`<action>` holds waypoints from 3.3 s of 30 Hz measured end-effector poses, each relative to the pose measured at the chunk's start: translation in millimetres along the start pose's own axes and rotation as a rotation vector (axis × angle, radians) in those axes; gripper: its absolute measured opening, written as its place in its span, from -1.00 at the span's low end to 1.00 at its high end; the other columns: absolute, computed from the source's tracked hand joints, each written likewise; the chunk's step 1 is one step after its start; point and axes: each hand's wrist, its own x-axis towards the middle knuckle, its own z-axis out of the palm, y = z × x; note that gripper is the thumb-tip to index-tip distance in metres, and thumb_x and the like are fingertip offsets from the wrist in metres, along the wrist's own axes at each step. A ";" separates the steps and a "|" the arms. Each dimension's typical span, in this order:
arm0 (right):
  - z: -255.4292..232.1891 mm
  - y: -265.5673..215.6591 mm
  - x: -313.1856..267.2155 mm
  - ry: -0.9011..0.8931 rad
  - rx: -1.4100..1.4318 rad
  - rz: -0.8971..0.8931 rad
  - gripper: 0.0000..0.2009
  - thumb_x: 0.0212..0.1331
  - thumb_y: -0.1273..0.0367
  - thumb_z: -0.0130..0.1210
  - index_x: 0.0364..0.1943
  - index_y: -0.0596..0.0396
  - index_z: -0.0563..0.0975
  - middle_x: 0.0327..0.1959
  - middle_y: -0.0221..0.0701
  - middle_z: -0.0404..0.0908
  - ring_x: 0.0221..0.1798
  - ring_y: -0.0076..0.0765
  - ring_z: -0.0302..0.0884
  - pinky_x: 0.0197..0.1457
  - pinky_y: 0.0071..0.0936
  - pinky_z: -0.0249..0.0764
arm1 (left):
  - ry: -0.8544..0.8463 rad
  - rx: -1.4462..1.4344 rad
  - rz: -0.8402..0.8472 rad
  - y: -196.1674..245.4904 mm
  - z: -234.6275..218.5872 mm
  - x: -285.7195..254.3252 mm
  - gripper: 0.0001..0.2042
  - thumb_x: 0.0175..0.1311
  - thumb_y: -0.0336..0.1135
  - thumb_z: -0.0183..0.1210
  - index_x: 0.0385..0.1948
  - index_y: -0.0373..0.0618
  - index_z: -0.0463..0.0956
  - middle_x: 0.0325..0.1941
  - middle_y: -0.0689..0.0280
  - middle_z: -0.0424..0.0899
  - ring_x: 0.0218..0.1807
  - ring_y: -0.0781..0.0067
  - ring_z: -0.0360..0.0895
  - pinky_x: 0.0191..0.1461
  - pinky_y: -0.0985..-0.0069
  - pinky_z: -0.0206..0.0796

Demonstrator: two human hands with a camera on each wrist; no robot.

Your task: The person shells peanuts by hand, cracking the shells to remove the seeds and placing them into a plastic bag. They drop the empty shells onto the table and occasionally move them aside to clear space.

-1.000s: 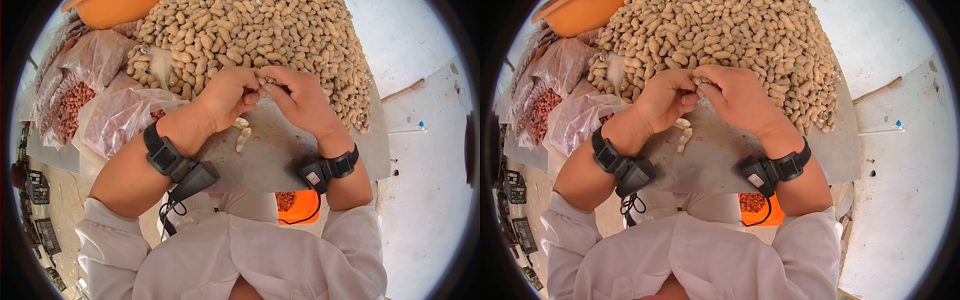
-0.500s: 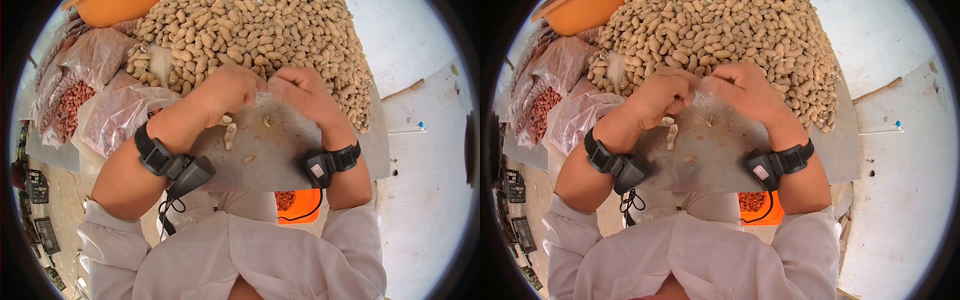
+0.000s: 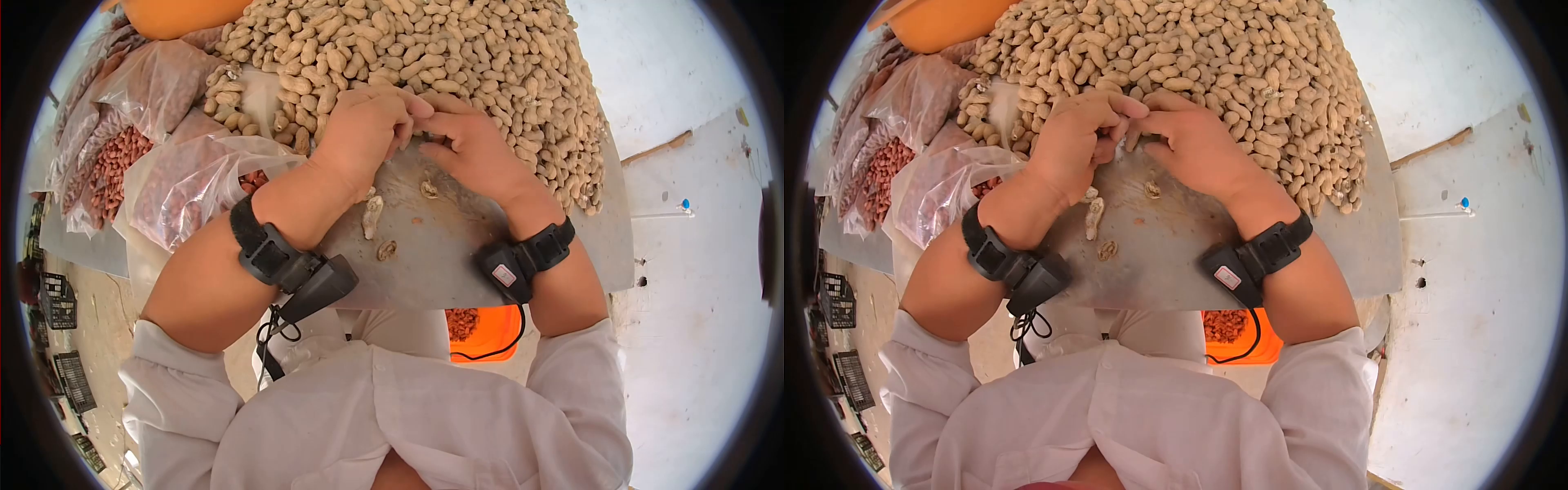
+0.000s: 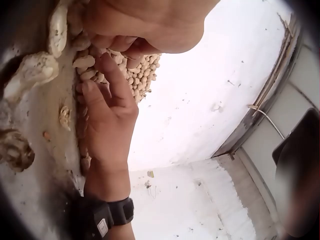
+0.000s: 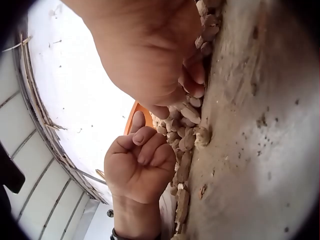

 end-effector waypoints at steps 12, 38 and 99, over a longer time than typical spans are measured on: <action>2.2 -3.4 0.1 0.069 -0.066 0.047 -0.82 -0.09 0.49 0.11 -0.32 0.12 0.51 -0.30 -0.31 0.49 -0.23 -0.12 0.48 -0.16 -0.32 0.43 | -0.044 -0.283 -0.040 -14.6 3.2 -3.1 -0.78 0.01 -0.50 -0.07 -0.33 -0.34 0.50 -0.69 0.41 0.28 -0.65 0.62 0.09 -0.60 0.66 -0.07; -4.8 -35.6 -3.2 0.363 0.644 0.383 -0.91 0.08 0.60 0.03 -0.33 0.29 0.51 -0.50 -0.36 0.58 -0.47 -0.59 0.52 -0.42 -0.68 0.46 | -0.035 0.390 0.372 -11.6 -0.6 -2.6 -0.91 0.22 -0.43 0.08 -0.42 -0.25 0.50 -0.51 0.48 0.51 -0.47 0.79 0.31 -0.43 0.77 0.15; -7.4 -20.8 -5.2 -0.250 0.490 0.100 -0.86 -0.08 0.48 0.20 -0.37 0.14 0.55 -0.38 -0.41 0.56 -0.38 -0.52 0.47 -0.33 -0.58 0.39 | 0.050 -0.509 0.145 12.8 -20.7 8.6 -0.75 0.29 -0.39 -0.19 -0.10 -0.28 0.36 -0.60 0.47 0.28 -0.66 0.69 0.04 -0.57 0.68 -0.08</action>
